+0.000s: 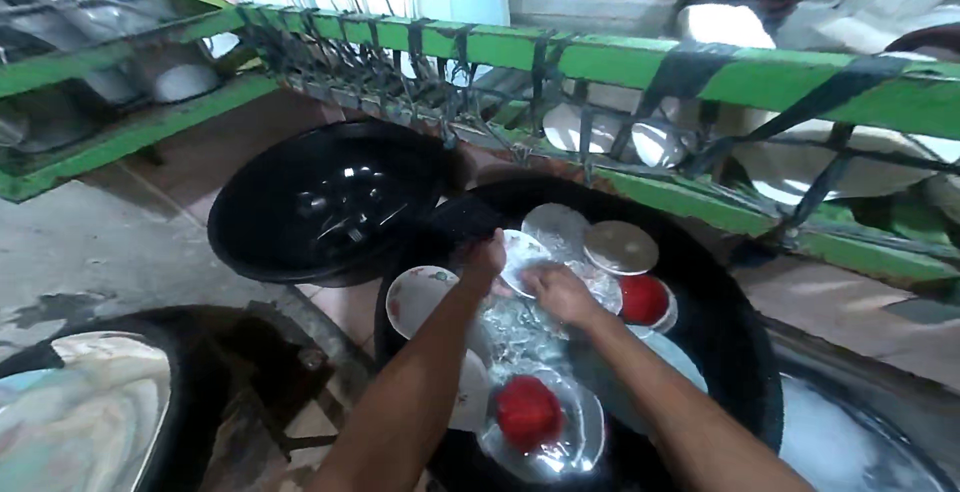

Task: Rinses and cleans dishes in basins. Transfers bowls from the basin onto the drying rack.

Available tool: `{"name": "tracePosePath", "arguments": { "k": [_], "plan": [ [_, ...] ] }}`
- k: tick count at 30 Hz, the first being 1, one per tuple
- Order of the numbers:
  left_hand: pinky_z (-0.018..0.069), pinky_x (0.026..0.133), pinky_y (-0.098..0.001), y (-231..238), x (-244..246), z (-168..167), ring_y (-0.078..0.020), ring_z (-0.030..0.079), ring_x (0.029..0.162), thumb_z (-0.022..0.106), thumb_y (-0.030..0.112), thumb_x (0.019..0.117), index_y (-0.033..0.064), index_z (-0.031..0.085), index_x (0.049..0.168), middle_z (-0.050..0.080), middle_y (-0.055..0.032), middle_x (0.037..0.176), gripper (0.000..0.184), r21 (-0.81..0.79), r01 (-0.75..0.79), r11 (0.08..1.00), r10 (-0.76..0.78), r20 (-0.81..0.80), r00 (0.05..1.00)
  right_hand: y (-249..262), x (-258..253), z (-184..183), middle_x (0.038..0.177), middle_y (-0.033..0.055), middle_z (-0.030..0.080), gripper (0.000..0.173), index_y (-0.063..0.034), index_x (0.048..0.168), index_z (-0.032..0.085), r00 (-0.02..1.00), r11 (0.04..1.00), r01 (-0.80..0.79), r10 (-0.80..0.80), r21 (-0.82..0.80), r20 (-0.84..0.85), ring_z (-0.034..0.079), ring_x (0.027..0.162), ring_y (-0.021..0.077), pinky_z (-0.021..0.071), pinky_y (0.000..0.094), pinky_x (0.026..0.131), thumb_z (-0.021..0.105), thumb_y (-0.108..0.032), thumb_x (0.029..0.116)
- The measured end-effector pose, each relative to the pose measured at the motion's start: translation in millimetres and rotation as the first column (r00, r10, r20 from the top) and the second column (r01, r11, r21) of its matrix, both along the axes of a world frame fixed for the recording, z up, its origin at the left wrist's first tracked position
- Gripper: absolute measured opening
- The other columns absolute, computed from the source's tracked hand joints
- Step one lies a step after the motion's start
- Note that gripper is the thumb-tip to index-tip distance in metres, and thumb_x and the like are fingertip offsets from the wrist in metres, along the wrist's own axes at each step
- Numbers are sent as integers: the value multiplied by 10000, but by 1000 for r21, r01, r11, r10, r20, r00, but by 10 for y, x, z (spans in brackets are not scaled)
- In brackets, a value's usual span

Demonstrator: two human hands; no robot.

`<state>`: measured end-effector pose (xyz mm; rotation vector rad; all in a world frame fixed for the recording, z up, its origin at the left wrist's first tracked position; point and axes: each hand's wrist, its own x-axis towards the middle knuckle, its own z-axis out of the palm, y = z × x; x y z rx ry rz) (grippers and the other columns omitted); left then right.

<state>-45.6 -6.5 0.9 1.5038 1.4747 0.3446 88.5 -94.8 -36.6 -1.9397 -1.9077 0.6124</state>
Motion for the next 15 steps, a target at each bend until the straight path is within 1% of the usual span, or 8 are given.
{"name": "tracePosePath", "arguments": {
  "k": [1,3,5,8,10,12,13,15],
  "plan": [
    [492,998,-642,-61,62,22,-432,605,1228,198,545,1114,4,575,1382,597,-293,1350,712,-29,35,999,-34,39,999,86,-5,-65,1467,219,553,471,-28,1377,620,997,997,71,-70,45,-21,486,1408,379,362,568,1192,454,-364,1091],
    [494,1005,-635,-78,148,77,-421,614,1228,236,484,1129,26,575,1404,611,-275,1348,633,43,117,992,-119,36,992,198,-185,-52,1517,227,489,478,-21,1457,535,964,976,189,-165,104,-208,456,1428,378,365,583,1186,465,-312,1085],
    [409,1105,-629,70,41,172,-413,537,1344,261,408,1139,39,524,1479,572,-253,1431,566,172,203,964,-196,-57,979,123,-449,49,1476,185,546,427,-47,1424,580,952,981,155,-117,117,-284,513,1379,343,397,570,1164,458,-294,1098],
    [421,1083,-633,417,-330,327,-421,573,1298,264,454,1132,12,619,1356,628,-257,1347,609,359,180,916,-146,-119,982,-146,-844,230,1469,152,564,482,-101,1452,569,995,982,99,-95,163,-33,520,1385,317,411,543,1165,569,-367,1051],
    [418,1099,-634,730,-665,449,-408,574,1306,294,490,1120,37,635,1357,634,-242,1351,615,421,89,903,-82,-35,996,-304,-1178,384,1488,167,537,542,-85,1432,580,996,966,48,-65,255,58,482,1417,330,404,539,1171,634,-415,1005],
    [446,1060,-650,1110,-1066,479,-413,603,1255,319,518,1109,26,648,1322,643,-255,1316,629,405,-30,914,-2,76,997,-428,-1548,453,1489,131,551,607,-103,1425,588,995,981,-96,88,169,56,447,1452,286,339,502,1227,601,-534,998],
    [464,1034,-661,1289,-1274,503,-420,612,1234,306,540,1105,19,632,1331,634,-265,1315,655,377,-76,923,37,108,993,-442,-1706,449,1495,130,553,672,-98,1446,571,984,984,-169,166,61,58,424,1472,282,258,497,1266,574,-593,992],
    [500,980,-663,1647,-1647,531,-416,634,1192,284,600,1087,36,601,1366,626,-264,1321,704,308,-172,936,125,165,978,-374,-1898,334,1538,171,511,743,-64,1523,477,970,970,-209,222,-121,103,396,1496,320,170,534,1285,527,-601,1012]
  ]
}}
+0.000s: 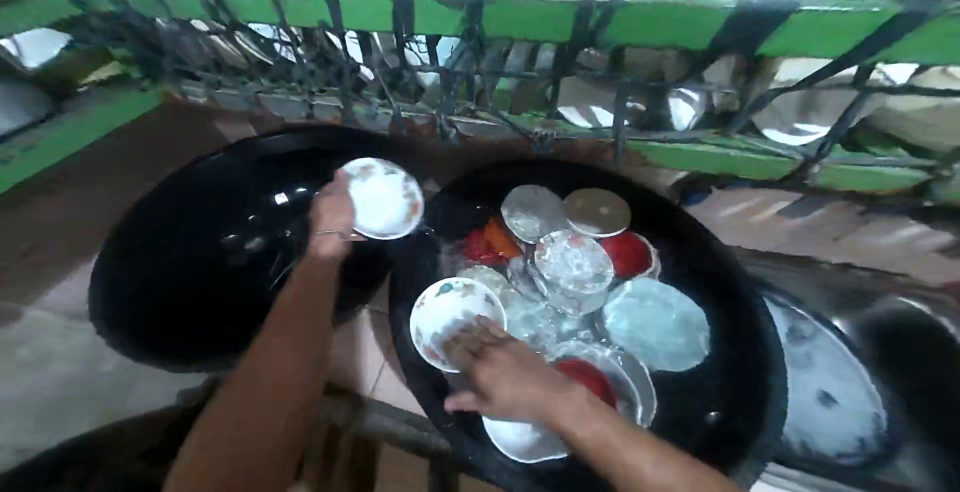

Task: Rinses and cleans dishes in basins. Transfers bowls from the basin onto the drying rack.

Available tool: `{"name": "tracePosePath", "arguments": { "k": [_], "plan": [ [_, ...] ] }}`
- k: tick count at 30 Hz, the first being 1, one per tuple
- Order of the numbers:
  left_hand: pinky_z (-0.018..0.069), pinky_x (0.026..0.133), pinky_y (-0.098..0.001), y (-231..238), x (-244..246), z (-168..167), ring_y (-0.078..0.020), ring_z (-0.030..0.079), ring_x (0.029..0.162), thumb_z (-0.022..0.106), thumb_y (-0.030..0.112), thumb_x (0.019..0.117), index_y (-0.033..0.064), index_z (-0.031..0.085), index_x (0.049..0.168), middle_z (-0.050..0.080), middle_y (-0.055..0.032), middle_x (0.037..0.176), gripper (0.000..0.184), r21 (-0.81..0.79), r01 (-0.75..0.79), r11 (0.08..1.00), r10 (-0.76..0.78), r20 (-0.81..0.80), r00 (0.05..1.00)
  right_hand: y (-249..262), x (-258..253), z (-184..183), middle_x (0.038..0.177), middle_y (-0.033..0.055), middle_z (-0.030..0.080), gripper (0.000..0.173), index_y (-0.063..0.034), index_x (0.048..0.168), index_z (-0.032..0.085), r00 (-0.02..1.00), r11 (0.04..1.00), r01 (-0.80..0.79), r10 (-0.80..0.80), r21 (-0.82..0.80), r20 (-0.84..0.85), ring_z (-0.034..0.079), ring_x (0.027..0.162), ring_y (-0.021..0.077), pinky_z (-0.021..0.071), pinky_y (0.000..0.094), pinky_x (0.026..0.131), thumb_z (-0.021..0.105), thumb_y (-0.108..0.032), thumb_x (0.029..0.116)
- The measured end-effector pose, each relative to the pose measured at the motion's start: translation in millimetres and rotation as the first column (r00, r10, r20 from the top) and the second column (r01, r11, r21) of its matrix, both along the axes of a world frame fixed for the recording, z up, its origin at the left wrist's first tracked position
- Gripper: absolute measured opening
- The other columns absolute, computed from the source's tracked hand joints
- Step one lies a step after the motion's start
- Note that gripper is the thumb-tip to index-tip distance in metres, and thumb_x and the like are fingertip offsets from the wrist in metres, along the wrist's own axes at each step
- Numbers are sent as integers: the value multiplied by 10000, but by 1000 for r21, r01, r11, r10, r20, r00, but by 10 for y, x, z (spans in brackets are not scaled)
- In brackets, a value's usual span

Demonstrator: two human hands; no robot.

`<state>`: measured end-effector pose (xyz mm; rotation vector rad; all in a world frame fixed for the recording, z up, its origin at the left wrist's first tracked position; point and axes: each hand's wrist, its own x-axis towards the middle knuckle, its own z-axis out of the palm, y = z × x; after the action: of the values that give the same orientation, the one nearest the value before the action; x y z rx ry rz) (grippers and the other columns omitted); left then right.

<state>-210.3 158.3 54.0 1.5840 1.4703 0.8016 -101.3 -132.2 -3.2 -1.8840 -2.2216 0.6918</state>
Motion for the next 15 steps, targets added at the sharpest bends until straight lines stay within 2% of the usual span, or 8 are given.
{"name": "tracePosePath", "arguments": {
  "k": [2,5,6,8,11,12,14,15],
  "plan": [
    [522,930,-652,257,-282,-20,-417,634,1168,280,613,1083,46,558,1409,600,-272,1336,710,-15,-67,998,66,-22,998,75,-30,-208,1546,189,494,600,-62,1511,489,996,998,55,-54,-23,74,398,1489,347,189,568,1269,508,-451,1055],
    [354,1146,-647,188,-453,15,-484,419,1415,522,463,1050,-20,390,1535,407,-343,1524,697,147,-8,989,27,-127,992,122,47,-393,1486,161,561,413,-108,1416,610,969,981,150,-171,125,178,474,1431,348,329,551,1213,589,-236,1024],
    [359,1158,-622,-15,-408,26,-465,431,1415,573,402,1037,-4,369,1554,423,-328,1521,688,196,76,978,-54,-118,992,137,87,-413,1444,132,607,383,-124,1384,646,961,965,196,-225,177,161,529,1388,323,394,525,1177,607,-191,1009],
    [489,1086,-513,-490,-165,-51,-323,583,1304,617,326,1024,55,452,1512,570,-218,1432,582,149,278,949,-283,13,959,240,204,-290,1378,125,654,347,-104,1369,657,926,922,376,-375,96,-27,602,1301,307,461,532,1113,542,-198,1054],
    [511,1025,-564,-981,334,-441,-358,582,1269,634,413,1014,59,388,1546,549,-226,1429,685,-192,541,819,-470,317,824,550,303,-187,1072,177,713,333,-21,1220,686,656,746,665,-574,15,-490,690,984,296,547,535,919,490,-264,1102],
    [498,1019,-580,-1059,494,-571,-362,562,1280,600,492,1016,94,373,1560,547,-216,1433,711,-326,577,749,-443,401,802,665,286,-173,1057,157,716,351,-11,1216,682,531,695,719,-567,-19,-630,692,965,246,561,487,909,465,-266,1110],
    [492,988,-579,-1119,734,-687,-340,572,1247,469,627,1021,122,481,1495,588,-187,1384,692,-476,555,682,-328,480,814,817,215,-186,1173,144,708,448,-10,1334,626,321,674,726,-502,-132,-803,695,1050,200,572,433,959,373,-318,1129],
    [486,988,-600,-1099,785,-709,-348,565,1256,422,640,1028,124,505,1476,585,-190,1388,689,-499,516,696,-280,473,835,825,209,-229,1221,145,698,489,-13,1352,617,301,691,706,-494,-158,-815,682,1105,203,552,436,1005,343,-352,1130]
  ]
}}
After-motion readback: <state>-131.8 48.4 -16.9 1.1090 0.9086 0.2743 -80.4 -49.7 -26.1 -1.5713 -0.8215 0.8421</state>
